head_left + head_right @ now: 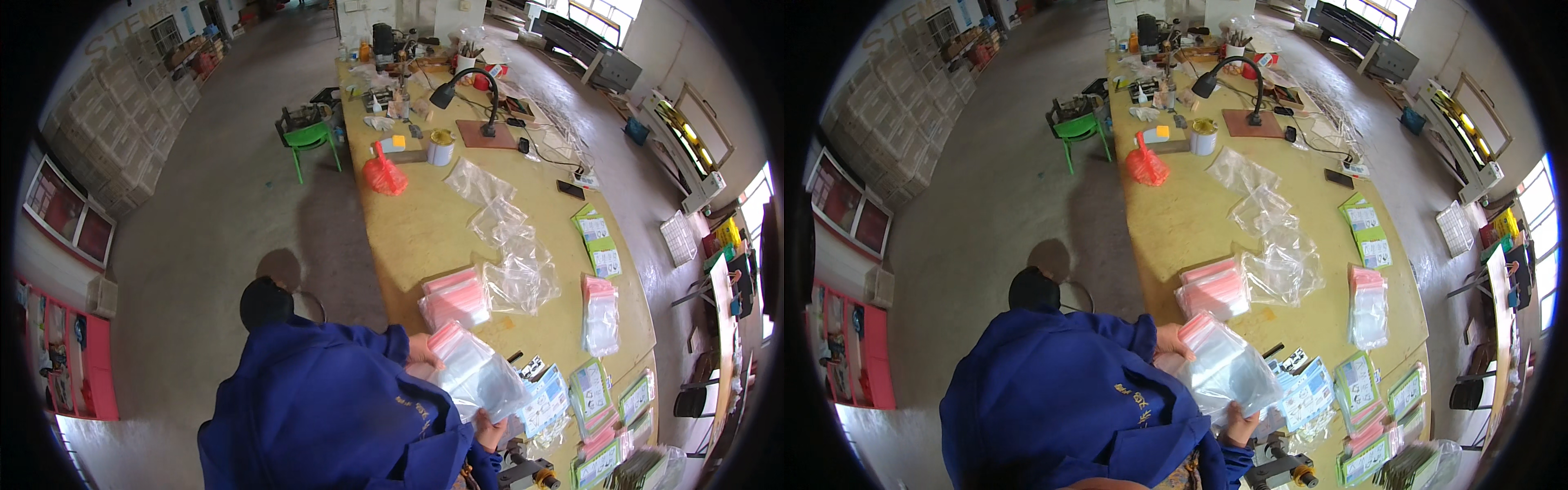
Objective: The person places stacks of pink and blue face masks into clear plastic bags and seals them using a manual heat-sealing machine. The sealed packages are then stacked on the table. The person also handles a small red plastic bag and a small metal object at the end.
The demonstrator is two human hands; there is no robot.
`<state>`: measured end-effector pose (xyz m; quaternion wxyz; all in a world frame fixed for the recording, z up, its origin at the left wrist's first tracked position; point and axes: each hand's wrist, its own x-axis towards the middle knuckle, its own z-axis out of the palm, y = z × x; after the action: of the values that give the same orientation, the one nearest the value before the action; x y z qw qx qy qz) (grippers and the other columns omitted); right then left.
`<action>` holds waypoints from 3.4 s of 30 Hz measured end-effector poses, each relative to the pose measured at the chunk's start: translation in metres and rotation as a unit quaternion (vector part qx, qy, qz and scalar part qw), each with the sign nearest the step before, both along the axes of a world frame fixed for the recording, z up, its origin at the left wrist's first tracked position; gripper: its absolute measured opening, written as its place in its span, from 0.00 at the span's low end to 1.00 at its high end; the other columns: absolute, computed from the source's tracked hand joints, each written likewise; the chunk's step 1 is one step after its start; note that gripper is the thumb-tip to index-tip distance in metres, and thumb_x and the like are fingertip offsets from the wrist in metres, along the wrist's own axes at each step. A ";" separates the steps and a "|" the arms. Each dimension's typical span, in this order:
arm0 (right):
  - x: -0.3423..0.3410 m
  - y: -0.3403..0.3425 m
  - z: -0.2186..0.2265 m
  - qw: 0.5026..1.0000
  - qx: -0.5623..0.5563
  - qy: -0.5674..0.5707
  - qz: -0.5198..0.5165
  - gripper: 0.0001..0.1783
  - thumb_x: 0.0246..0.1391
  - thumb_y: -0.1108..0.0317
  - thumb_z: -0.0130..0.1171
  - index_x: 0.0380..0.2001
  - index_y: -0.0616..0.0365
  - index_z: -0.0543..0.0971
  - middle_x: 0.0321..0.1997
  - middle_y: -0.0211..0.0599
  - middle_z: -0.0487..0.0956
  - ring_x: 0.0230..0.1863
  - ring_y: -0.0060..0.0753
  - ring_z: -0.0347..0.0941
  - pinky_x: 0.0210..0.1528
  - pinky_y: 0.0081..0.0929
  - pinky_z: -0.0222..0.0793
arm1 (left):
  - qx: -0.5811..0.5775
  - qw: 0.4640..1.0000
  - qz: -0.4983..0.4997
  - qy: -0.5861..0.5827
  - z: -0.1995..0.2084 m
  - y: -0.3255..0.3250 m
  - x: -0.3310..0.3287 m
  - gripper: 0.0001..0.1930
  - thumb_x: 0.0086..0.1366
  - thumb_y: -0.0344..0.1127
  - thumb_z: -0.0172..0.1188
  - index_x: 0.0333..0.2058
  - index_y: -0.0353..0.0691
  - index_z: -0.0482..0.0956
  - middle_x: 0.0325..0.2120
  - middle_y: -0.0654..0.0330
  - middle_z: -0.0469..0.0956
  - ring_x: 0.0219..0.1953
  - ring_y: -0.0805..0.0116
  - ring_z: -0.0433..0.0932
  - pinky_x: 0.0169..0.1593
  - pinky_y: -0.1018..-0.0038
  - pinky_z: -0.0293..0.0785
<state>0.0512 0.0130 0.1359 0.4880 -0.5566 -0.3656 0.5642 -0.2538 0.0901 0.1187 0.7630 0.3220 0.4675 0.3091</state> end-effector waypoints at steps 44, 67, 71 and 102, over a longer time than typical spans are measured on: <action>0.329 0.419 -0.186 0.901 -0.041 -0.185 -0.391 0.21 0.42 0.78 0.66 0.44 0.67 0.79 0.38 0.41 0.83 0.39 0.34 0.80 0.44 0.31 0.76 | 0.008 0.984 0.109 0.143 -0.001 0.332 0.065 0.17 0.65 0.30 0.59 0.52 0.37 0.72 0.43 0.56 0.79 0.44 0.65 0.79 0.49 0.70 0.74; 0.060 0.116 -0.074 0.914 -0.127 -0.044 -0.382 0.17 0.58 0.74 0.57 0.51 0.64 0.74 0.46 0.37 0.77 0.42 0.26 0.73 0.41 0.24 0.75 | 0.283 0.746 -0.171 0.577 -0.084 0.346 0.069 0.22 0.53 0.38 0.66 0.48 0.41 0.77 0.38 0.53 0.81 0.48 0.55 0.78 0.63 0.51 0.56; 0.020 0.064 -0.070 0.920 -0.193 -0.007 -0.340 0.12 0.59 0.74 0.56 0.46 0.59 0.76 0.46 0.34 0.79 0.41 0.28 0.77 0.39 0.24 0.75 | 0.271 0.925 0.051 0.263 -0.114 0.396 0.033 0.10 0.52 0.35 0.66 0.33 0.38 0.82 0.26 0.52 0.82 0.30 0.56 0.81 0.40 0.64 0.75; -0.140 0.432 -0.115 0.986 0.084 -0.127 0.071 0.03 0.51 0.75 0.59 0.30 0.61 0.77 0.29 0.43 0.76 0.30 0.37 0.74 0.33 0.31 0.69 | -0.110 0.982 0.128 -0.089 -0.153 0.397 -0.071 0.31 0.61 0.36 0.49 0.61 0.24 0.63 0.56 0.44 0.71 0.55 0.51 0.73 0.62 0.55 0.65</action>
<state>-0.0891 0.4454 0.0212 0.4412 -0.5539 -0.5092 0.4892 -0.3247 0.4867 -0.0340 0.7865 0.1451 0.4663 0.3780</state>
